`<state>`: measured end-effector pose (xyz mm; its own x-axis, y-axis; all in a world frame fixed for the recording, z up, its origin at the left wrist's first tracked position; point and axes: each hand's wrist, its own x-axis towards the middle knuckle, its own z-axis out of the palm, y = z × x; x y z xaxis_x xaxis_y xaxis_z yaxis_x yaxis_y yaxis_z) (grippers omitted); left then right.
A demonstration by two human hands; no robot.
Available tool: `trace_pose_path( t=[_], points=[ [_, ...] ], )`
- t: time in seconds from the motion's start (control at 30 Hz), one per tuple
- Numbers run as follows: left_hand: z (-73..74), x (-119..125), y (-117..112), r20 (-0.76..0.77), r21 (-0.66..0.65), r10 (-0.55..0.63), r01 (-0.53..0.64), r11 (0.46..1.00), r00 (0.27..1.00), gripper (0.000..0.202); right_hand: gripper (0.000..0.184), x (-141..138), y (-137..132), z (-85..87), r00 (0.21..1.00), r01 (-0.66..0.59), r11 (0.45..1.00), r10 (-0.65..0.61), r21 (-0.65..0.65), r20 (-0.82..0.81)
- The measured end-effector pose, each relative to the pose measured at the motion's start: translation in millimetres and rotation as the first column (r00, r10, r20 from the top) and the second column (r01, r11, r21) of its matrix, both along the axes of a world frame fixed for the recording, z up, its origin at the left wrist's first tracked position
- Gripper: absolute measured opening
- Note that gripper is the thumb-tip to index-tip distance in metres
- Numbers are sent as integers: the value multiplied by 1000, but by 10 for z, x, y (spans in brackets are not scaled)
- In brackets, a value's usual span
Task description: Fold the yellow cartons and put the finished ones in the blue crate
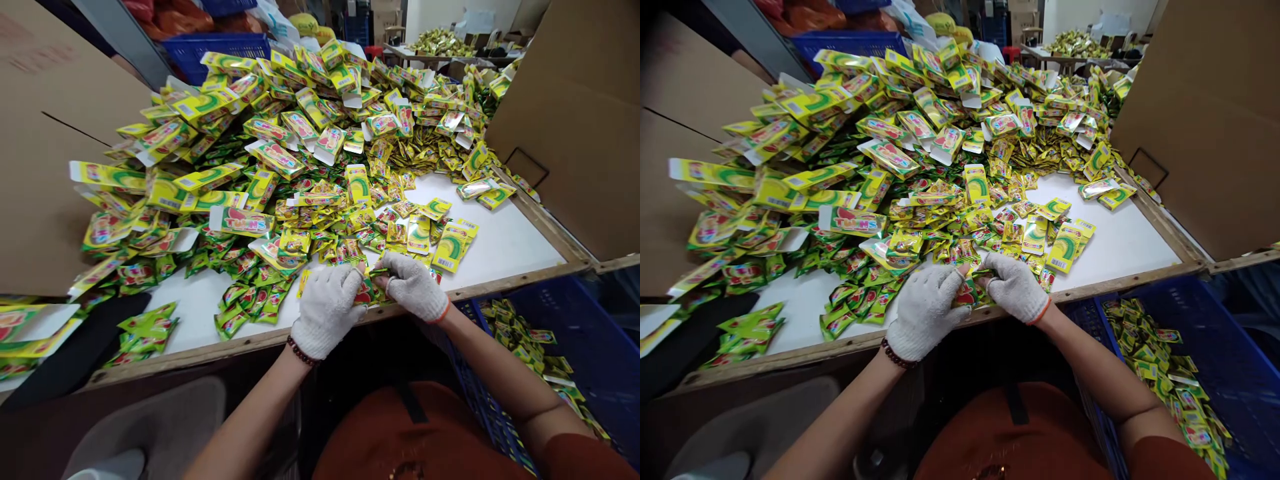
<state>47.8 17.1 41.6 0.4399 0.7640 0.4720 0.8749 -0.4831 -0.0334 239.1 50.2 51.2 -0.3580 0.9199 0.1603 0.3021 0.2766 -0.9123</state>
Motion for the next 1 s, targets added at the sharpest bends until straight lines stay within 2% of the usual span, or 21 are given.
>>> trace_pose_path(
  t=[0.07,0.1,0.2,0.27,0.4,0.47,0.57,0.67,0.77,0.83,0.9,1.0],
  points=[
    [-38,19,1,30,29,29,-30,999,999,52,8,-58,-26,-15,995,95,992,-95,81,-7],
    [-49,26,5,54,36,37,-39,999,998,53,13,-82,-30,-24,993,108,993,-105,51,-50],
    [-38,8,28,141,-6,39,-39,999,989,53,40,-91,-9,-51,961,20,985,-66,-169,-270],
    [-18,-27,49,205,-68,45,-31,997,978,51,51,-54,12,-76,937,-68,960,-32,-271,-347],
    [-14,-74,68,265,-137,48,-12,991,963,50,39,14,16,-132,948,-144,931,32,-336,-318],
    [-14,-65,60,254,-149,53,-15,989,966,47,33,17,-4,-136,970,-94,956,26,-277,-240],
    [26,-28,39,228,-203,80,-33,979,970,33,38,3,-45,-91,1000,24,1000,-25,-13,-19],
    [99,-6,29,204,-285,104,-43,958,973,19,44,4,-74,-35,989,25,973,-59,230,139],
    [133,-25,43,173,-314,87,-28,949,981,23,49,32,-69,-17,987,-1,956,-47,295,155],
    [114,-57,56,158,-281,31,14,960,987,36,51,65,-50,-15,993,-29,977,4,211,115],
    [69,-95,62,135,-214,-19,48,976,991,50,49,103,-30,-7,997,-73,997,73,26,27],
    [-12,-135,53,78,-112,-12,20,994,997,58,42,146,-17,13,987,-140,949,113,-281,-111]
  ],
)
